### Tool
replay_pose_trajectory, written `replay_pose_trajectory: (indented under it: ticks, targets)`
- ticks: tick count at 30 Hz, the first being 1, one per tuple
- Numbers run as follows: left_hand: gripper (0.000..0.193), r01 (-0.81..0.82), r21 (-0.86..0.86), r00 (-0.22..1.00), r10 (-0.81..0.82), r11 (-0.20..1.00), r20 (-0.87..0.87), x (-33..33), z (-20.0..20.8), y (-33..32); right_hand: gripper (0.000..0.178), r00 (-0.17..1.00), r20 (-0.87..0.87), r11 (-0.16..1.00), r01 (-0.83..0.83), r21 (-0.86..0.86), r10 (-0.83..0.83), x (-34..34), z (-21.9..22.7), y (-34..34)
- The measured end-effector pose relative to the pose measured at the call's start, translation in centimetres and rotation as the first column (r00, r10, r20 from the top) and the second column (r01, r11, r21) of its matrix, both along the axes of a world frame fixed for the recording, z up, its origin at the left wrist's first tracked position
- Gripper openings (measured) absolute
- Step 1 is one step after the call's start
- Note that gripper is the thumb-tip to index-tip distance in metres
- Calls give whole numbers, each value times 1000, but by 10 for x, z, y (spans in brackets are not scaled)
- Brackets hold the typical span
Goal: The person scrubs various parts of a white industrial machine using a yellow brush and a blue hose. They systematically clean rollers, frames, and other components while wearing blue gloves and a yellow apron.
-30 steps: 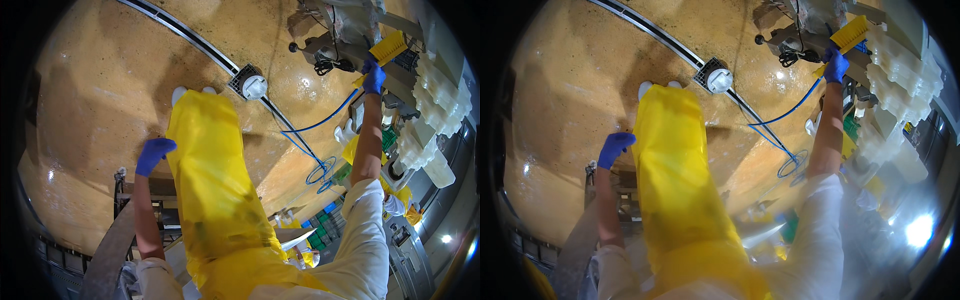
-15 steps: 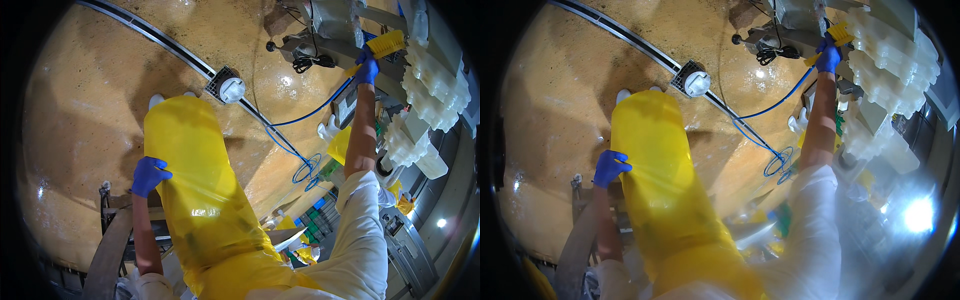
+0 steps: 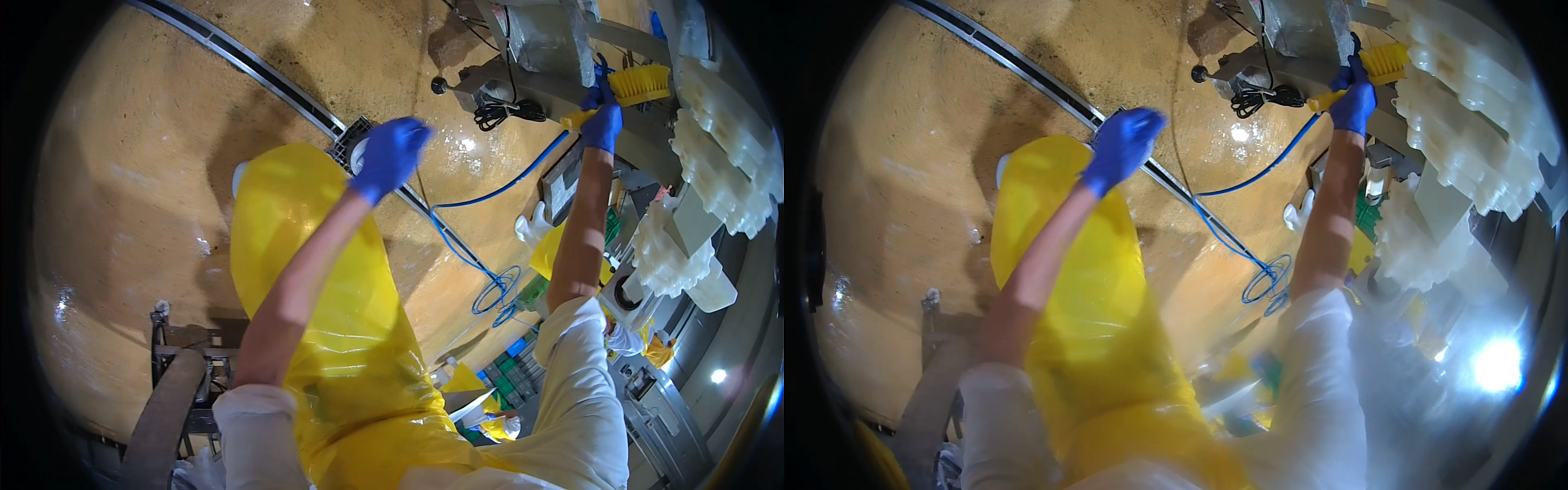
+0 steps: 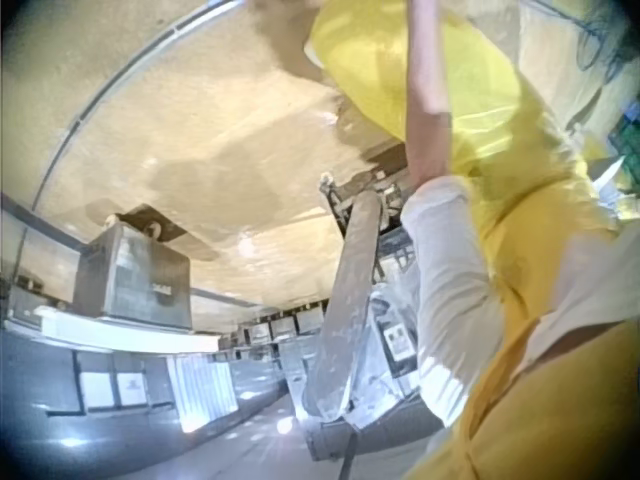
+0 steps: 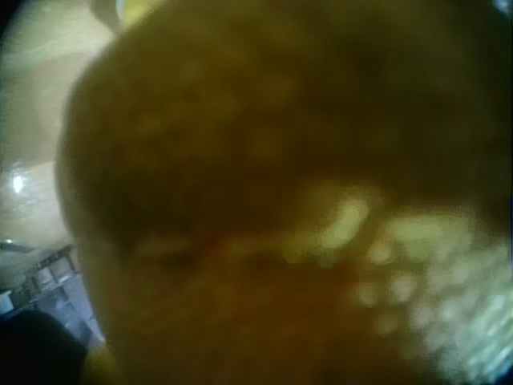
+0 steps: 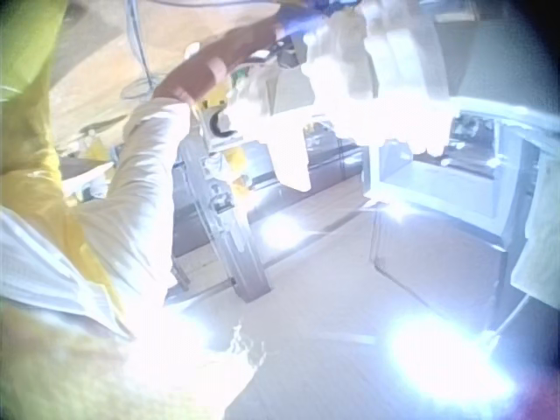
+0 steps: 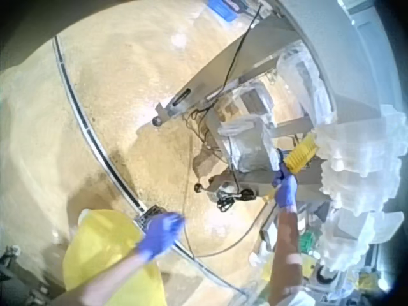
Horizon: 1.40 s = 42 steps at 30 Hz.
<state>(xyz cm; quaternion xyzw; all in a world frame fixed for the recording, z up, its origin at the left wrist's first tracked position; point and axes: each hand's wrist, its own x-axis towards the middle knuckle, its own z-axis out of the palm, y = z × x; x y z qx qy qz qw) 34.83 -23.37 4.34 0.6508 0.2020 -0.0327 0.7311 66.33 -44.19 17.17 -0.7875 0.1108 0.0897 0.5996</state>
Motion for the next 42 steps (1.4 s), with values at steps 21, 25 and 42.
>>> replay_pose_trajectory:
  ticks: [21,25,42]
  targets:
    - [34,-134,-527,916,307,840,257,163,28,-189,20,999,-45,985,10,-175,-18,-37,0,15]
    - [31,18,-573,966,132,820,220,156,34,-193,24,994,-79,990,-90,-110,81,-48,2,-7]
    - [11,-218,-684,942,334,696,39,204,42,-176,14,936,-112,832,-349,-431,335,-105,16,-36]
